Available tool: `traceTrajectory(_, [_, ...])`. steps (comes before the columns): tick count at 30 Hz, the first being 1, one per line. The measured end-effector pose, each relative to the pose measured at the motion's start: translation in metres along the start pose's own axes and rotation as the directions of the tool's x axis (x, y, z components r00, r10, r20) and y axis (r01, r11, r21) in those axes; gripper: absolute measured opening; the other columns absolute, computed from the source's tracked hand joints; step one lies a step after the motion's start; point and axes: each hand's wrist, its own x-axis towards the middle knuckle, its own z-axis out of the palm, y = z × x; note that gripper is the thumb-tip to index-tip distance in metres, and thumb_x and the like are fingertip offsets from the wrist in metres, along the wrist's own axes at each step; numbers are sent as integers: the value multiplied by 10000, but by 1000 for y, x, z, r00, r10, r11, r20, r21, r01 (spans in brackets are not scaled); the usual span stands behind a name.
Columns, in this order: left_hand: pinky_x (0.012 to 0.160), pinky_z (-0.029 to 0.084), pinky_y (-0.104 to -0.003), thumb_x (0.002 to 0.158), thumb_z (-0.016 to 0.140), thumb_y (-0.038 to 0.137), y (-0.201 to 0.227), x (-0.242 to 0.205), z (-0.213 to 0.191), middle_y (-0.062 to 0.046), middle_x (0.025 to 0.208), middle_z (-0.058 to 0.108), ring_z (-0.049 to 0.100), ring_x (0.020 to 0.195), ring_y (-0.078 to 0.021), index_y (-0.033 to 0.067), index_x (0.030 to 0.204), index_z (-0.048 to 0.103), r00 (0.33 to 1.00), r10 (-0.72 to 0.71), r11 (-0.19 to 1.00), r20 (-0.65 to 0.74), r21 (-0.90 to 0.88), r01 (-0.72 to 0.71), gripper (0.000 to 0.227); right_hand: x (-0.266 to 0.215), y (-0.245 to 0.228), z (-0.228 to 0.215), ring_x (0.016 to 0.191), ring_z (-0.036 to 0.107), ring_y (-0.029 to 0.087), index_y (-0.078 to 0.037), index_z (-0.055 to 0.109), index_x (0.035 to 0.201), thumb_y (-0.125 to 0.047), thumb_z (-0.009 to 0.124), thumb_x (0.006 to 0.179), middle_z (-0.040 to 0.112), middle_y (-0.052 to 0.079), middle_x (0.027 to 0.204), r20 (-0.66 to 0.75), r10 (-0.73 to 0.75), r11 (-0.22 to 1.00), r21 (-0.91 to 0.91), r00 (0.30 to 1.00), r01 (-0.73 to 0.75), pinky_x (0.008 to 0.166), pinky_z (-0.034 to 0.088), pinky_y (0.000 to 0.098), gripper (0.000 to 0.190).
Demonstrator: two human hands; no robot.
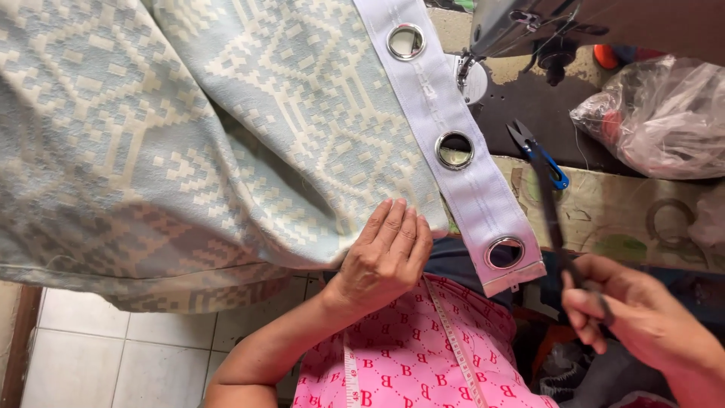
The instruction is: Using scissors to cut out circular holes in curtain fabric to match the openings of pre-installed grommet rings on a header tape.
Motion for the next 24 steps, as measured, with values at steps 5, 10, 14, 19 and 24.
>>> traceTrajectory(5, [950,629,-436,1023,615,41,-1,-6,2,-195,1059,777,769,1041,-340,3,1040,758,1000,-1,999,12,-38,2,149,-4,-12,39,442,454,252,80,672,959,-126,718,927,529,179,618,65,133,991,-7,989,-132,348,323,358,214])
traceTrajectory(10, [943,631,-450,1019,628,50,-2,-7,4,-198,1064,774,764,1045,-348,-1,1025,769,999,-20,997,-31,-69,18,150,-11,-25,52,445,391,182,52,565,737,-399,664,944,417,66,597,308,42,999,2,951,-45,391,352,323,506])
traceTrajectory(14, [928,635,-446,1009,576,33,-5,-4,3,-194,1056,761,762,1026,-346,1,1024,765,999,-19,996,-38,-91,16,192,-17,-11,44,453,354,204,75,572,775,-310,675,942,418,123,582,259,156,985,35,953,-170,347,302,354,432])
traceTrajectory(19, [900,642,-430,1016,644,57,-7,-4,5,-158,1032,770,767,996,-314,16,1006,772,997,-22,994,-80,-106,14,134,-12,-12,61,470,316,171,30,521,778,-299,693,950,362,60,590,269,141,980,95,953,-172,386,269,341,409])
traceTrajectory(24, [920,633,-438,1016,623,43,-8,-4,3,-167,1046,773,766,1006,-314,6,1028,774,998,-23,991,-66,-131,14,156,10,-24,94,482,265,136,42,574,852,-309,611,1009,329,36,594,204,57,992,95,977,-78,392,229,323,387])
